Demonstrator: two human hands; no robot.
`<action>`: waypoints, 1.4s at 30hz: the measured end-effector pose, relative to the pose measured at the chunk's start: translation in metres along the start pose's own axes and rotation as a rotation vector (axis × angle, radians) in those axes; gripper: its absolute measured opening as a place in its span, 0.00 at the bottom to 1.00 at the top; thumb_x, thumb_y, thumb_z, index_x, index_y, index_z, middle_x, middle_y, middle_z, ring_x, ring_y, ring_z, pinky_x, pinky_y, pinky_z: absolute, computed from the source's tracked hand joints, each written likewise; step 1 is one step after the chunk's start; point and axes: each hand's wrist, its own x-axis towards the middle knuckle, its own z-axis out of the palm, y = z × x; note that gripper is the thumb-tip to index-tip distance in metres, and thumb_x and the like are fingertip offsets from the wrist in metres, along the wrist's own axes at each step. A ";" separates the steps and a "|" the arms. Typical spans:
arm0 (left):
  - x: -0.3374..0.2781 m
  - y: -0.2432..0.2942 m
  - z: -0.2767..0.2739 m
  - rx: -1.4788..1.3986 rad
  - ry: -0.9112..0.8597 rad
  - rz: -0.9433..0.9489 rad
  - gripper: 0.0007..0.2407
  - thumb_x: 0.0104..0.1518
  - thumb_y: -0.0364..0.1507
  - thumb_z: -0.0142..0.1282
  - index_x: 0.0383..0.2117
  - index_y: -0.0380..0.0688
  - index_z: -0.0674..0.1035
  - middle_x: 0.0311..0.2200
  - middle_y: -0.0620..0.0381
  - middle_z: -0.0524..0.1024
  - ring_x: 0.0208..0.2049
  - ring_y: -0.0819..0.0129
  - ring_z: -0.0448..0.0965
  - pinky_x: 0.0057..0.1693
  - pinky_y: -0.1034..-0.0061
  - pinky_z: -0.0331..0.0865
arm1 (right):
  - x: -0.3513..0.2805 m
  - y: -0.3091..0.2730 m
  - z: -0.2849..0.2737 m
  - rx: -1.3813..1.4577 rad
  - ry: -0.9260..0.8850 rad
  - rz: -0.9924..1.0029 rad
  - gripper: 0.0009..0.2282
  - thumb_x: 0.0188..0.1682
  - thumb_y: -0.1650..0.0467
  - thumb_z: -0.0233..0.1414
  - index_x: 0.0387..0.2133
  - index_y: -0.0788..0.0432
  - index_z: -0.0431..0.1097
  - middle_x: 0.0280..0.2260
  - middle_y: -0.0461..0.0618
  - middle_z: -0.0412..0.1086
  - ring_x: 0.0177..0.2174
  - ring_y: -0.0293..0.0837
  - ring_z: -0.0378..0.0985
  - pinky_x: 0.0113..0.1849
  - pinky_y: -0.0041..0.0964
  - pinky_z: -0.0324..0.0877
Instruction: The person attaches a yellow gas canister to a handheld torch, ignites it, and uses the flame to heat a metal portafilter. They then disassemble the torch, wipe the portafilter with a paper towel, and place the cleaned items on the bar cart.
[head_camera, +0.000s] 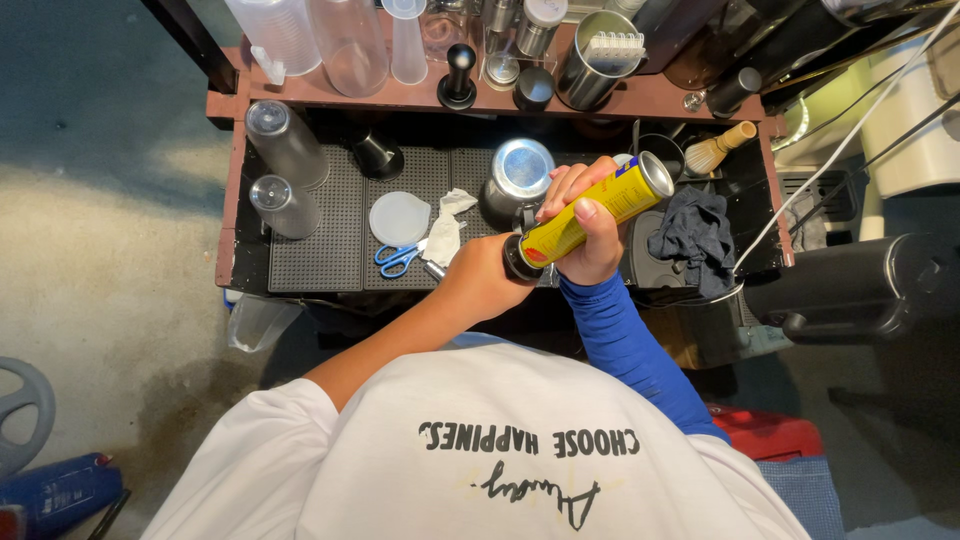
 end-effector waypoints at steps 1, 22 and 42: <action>0.000 0.000 0.000 -0.001 0.000 0.000 0.10 0.49 0.33 0.63 0.33 0.42 0.80 0.27 0.48 0.82 0.31 0.51 0.84 0.37 0.65 0.75 | 0.000 0.000 0.000 -0.001 0.003 0.000 0.09 0.49 0.66 0.52 0.35 0.57 0.63 0.27 0.49 0.68 0.27 0.42 0.72 0.54 0.38 0.60; 0.011 -0.010 -0.003 0.136 0.038 -0.010 0.11 0.49 0.35 0.64 0.31 0.42 0.79 0.26 0.48 0.82 0.31 0.49 0.83 0.38 0.62 0.74 | 0.007 0.003 -0.010 -0.056 0.061 -0.016 0.11 0.51 0.63 0.52 0.36 0.57 0.62 0.28 0.49 0.67 0.31 0.45 0.73 0.56 0.43 0.62; 0.003 -0.052 -0.065 0.184 0.244 0.479 0.17 0.52 0.20 0.63 0.49 0.42 0.75 0.50 0.50 0.80 0.58 0.51 0.77 0.71 0.39 0.50 | -0.090 0.031 -0.080 0.484 0.612 0.965 0.30 0.47 0.40 0.45 0.30 0.54 0.68 0.27 0.49 0.72 0.29 0.47 0.76 0.33 0.46 0.74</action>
